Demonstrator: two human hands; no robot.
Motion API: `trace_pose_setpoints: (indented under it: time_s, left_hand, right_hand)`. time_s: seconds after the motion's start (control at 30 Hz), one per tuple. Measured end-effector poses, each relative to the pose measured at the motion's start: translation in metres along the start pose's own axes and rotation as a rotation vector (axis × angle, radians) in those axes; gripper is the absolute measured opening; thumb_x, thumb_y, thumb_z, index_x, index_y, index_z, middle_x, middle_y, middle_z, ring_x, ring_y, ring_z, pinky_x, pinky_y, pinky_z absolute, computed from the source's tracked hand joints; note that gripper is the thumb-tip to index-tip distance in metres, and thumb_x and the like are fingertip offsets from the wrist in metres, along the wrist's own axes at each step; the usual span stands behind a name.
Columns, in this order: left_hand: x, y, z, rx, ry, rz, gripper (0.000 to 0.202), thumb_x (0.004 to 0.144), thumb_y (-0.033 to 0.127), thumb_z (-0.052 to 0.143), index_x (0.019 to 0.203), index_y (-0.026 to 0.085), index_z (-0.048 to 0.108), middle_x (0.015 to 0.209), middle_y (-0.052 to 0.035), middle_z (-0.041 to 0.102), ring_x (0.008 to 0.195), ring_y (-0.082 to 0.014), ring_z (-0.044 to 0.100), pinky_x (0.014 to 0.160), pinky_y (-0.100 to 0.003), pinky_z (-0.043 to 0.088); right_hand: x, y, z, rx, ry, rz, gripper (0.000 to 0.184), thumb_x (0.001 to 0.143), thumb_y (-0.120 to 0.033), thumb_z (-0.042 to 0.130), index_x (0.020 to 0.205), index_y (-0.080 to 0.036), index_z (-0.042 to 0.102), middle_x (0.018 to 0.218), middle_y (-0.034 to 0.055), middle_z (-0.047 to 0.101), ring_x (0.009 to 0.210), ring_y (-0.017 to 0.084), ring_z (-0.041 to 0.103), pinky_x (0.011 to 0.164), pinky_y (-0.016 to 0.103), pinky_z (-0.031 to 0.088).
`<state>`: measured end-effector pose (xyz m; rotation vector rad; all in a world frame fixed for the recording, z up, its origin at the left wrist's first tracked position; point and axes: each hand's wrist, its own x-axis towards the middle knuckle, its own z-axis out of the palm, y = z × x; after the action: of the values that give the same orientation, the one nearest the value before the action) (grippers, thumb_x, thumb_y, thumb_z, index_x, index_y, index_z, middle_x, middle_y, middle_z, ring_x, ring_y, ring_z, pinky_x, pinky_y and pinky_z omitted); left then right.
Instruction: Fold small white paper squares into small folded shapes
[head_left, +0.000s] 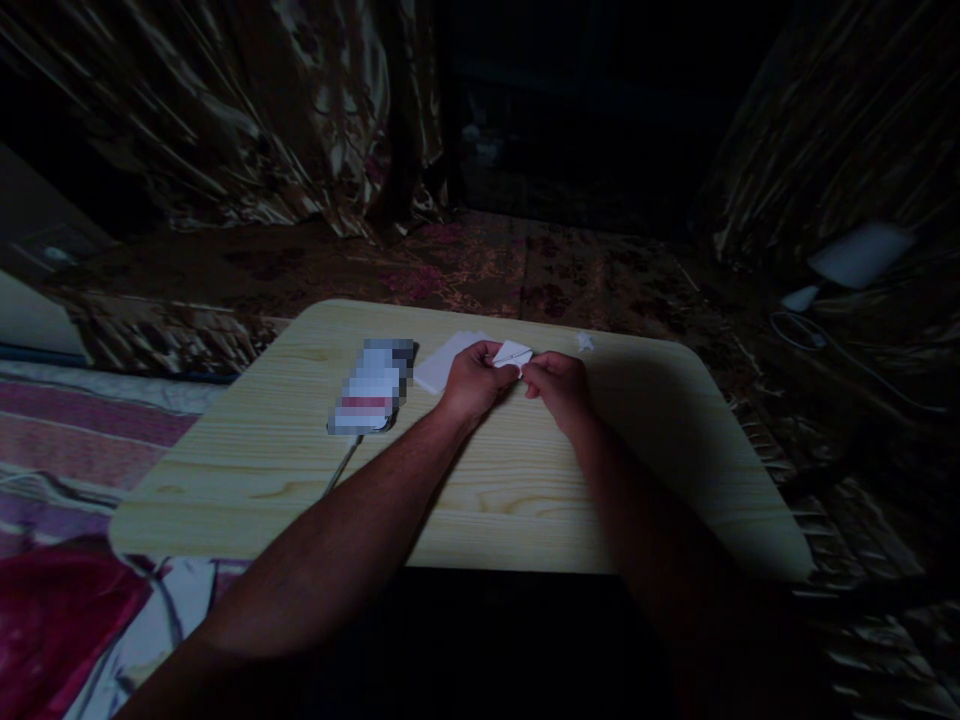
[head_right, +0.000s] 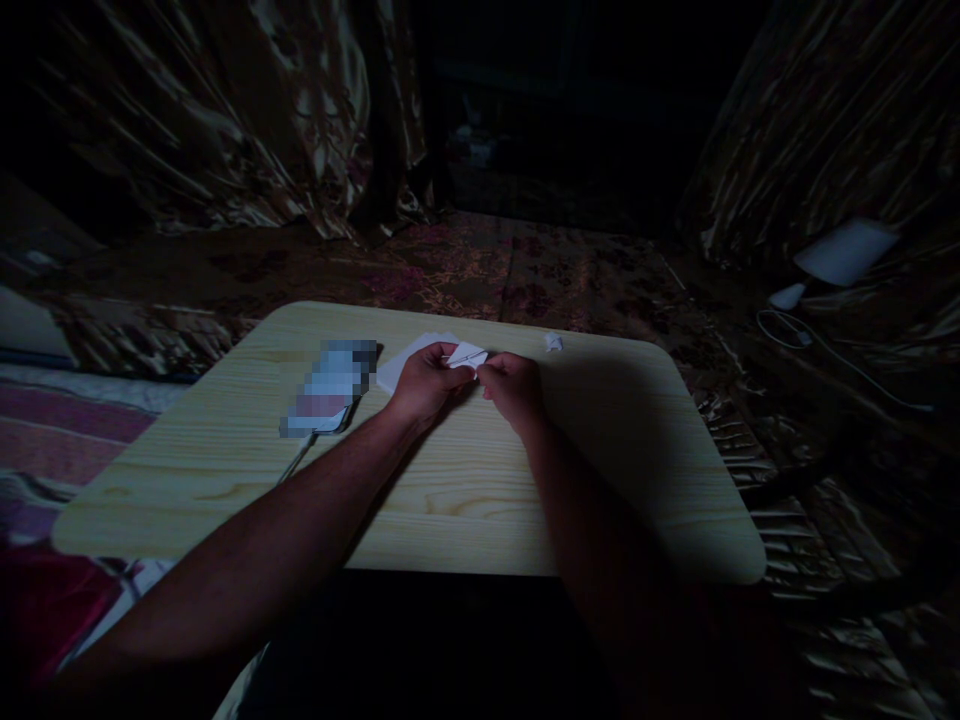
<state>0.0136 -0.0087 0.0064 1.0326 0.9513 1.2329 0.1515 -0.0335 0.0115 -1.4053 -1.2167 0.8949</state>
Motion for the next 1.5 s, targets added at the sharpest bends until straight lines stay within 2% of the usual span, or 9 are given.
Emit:
trace_pose_setpoints:
  time_s: [0.17, 0.3, 0.57, 0.87, 1.13, 1.27, 1.5]
  left_hand:
    - [0.003, -0.004, -0.004, 0.055, -0.012, 0.045, 0.042, 0.054, 0.017, 0.082, 0.092, 0.015, 0.066, 0.072, -0.0007, 0.072, 0.052, -0.0098, 0.056, 0.05, -0.02, 0.038]
    - [0.005, -0.008, -0.006, 0.078, -0.03, 0.057, 0.045, 0.053, 0.016, 0.083, 0.096, 0.015, 0.068, 0.079, -0.0032, 0.074, 0.06, -0.0124, 0.061, 0.055, -0.021, 0.044]
    - [0.005, -0.007, -0.008, 0.103, -0.066, 0.056, 0.048, 0.054, 0.019, 0.084, 0.098, 0.015, 0.065, 0.079, -0.0021, 0.074, 0.062, -0.0125, 0.062, 0.057, -0.022, 0.044]
    - [0.006, -0.009, -0.01, 0.147, -0.128, 0.06, 0.05, 0.056, 0.018, 0.084, 0.102, 0.015, 0.064, 0.079, -0.0021, 0.074, 0.06, -0.0123, 0.061, 0.056, -0.022, 0.043]
    - [0.005, -0.007, -0.009, 0.12, -0.114, 0.057, 0.053, 0.055, 0.02, 0.087, 0.103, 0.015, 0.065, 0.077, -0.0011, 0.073, 0.06, -0.0118, 0.06, 0.058, -0.023, 0.043]
    - [0.003, -0.005, -0.007, 0.113, -0.148, 0.06, 0.058, 0.053, 0.021, 0.088, 0.105, 0.014, 0.063, 0.073, 0.0015, 0.069, 0.06, -0.011, 0.058, 0.059, -0.022, 0.043]
    - [0.002, -0.008, -0.006, 0.109, -0.133, 0.066, 0.06, 0.052, 0.02, 0.088, 0.105, 0.015, 0.061, 0.071, 0.0028, 0.068, 0.059, -0.0111, 0.059, 0.058, -0.021, 0.043]
  right_hand:
    - [0.001, 0.001, 0.0, -0.021, -0.016, 0.003, 0.011, 0.068, -0.031, 0.064, 0.065, -0.02, 0.064, 0.046, -0.0044, 0.058, 0.045, 0.012, 0.052, 0.048, 0.024, 0.036]
    - [0.001, 0.0, -0.001, -0.04, -0.019, 0.0, 0.011, 0.067, -0.03, 0.062, 0.062, -0.021, 0.061, 0.045, -0.0044, 0.057, 0.043, 0.012, 0.049, 0.045, 0.024, 0.032]
    - [0.003, 0.001, -0.004, -0.069, -0.052, -0.002, 0.011, 0.066, -0.03, 0.062, 0.064, -0.02, 0.062, 0.046, -0.0038, 0.058, 0.046, 0.013, 0.052, 0.048, 0.024, 0.033]
    - [0.006, 0.003, -0.012, -0.163, -0.128, -0.042, 0.017, 0.067, -0.033, 0.064, 0.059, -0.021, 0.055, 0.045, -0.005, 0.054, 0.045, 0.013, 0.051, 0.047, 0.024, 0.033]
    - [0.005, 0.004, -0.006, -0.088, -0.059, -0.028, 0.016, 0.065, -0.035, 0.063, 0.06, -0.022, 0.055, 0.045, -0.0058, 0.052, 0.043, 0.012, 0.047, 0.045, 0.024, 0.029]
    - [0.005, 0.004, -0.005, -0.068, -0.023, -0.032, 0.014, 0.064, -0.033, 0.062, 0.058, -0.022, 0.055, 0.043, -0.0056, 0.051, 0.043, 0.011, 0.044, 0.044, 0.024, 0.027]
    - [0.003, 0.002, -0.003, -0.022, -0.007, -0.025, 0.013, 0.063, -0.031, 0.061, 0.057, -0.021, 0.056, 0.044, -0.0057, 0.052, 0.044, 0.011, 0.046, 0.045, 0.024, 0.029]
